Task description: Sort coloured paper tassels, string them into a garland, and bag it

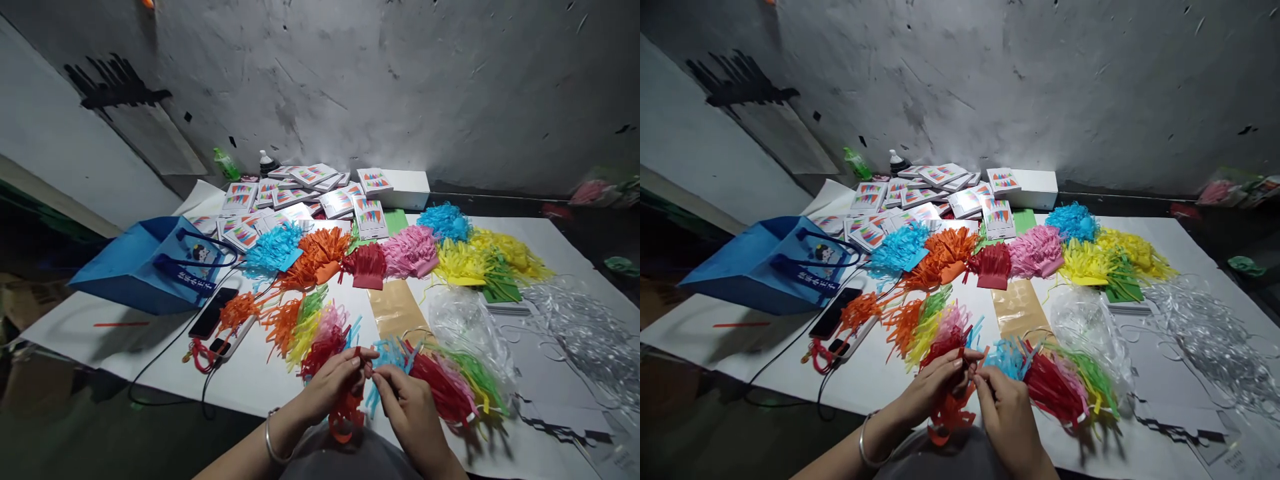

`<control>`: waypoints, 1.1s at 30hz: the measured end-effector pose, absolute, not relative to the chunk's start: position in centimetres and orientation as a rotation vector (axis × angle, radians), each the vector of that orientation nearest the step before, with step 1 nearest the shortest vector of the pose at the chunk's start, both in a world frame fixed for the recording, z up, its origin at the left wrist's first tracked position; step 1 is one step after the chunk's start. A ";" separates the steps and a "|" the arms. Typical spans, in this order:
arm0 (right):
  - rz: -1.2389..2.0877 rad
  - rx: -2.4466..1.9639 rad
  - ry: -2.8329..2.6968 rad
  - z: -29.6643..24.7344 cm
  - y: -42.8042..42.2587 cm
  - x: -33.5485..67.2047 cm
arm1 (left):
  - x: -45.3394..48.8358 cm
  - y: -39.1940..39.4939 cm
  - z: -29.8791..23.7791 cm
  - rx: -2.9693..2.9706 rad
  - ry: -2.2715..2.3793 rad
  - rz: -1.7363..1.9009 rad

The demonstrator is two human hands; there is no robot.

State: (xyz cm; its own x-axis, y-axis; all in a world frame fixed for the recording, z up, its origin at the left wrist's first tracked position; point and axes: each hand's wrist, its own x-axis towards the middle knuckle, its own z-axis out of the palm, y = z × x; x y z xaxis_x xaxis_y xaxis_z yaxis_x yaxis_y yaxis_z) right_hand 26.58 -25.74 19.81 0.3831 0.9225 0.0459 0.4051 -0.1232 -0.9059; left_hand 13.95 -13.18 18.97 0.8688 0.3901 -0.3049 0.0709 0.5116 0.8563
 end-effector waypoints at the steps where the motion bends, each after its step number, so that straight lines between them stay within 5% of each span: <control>1: 0.697 -1.707 -1.178 19.9 -25.7 26.4 | 14.0 -13.3 18.8 1.011 0.503 0.194; 13: 0.765 -1.583 -1.215 20.6 -26.0 26.1 | 14.1 -13.8 18.5 0.926 0.416 0.028; 33: 1.349 -1.269 -0.706 18.8 -25.7 26.1 | 12.9 -13.9 17.5 1.066 0.384 0.059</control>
State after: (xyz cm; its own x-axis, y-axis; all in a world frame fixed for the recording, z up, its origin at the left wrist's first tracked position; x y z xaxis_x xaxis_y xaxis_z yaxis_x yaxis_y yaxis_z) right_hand 26.14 -25.74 18.84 0.1736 0.9432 -0.2832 -0.3047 -0.2220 -0.9262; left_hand 12.94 -13.87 17.49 0.9323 0.2307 -0.2786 0.1367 0.4884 0.8618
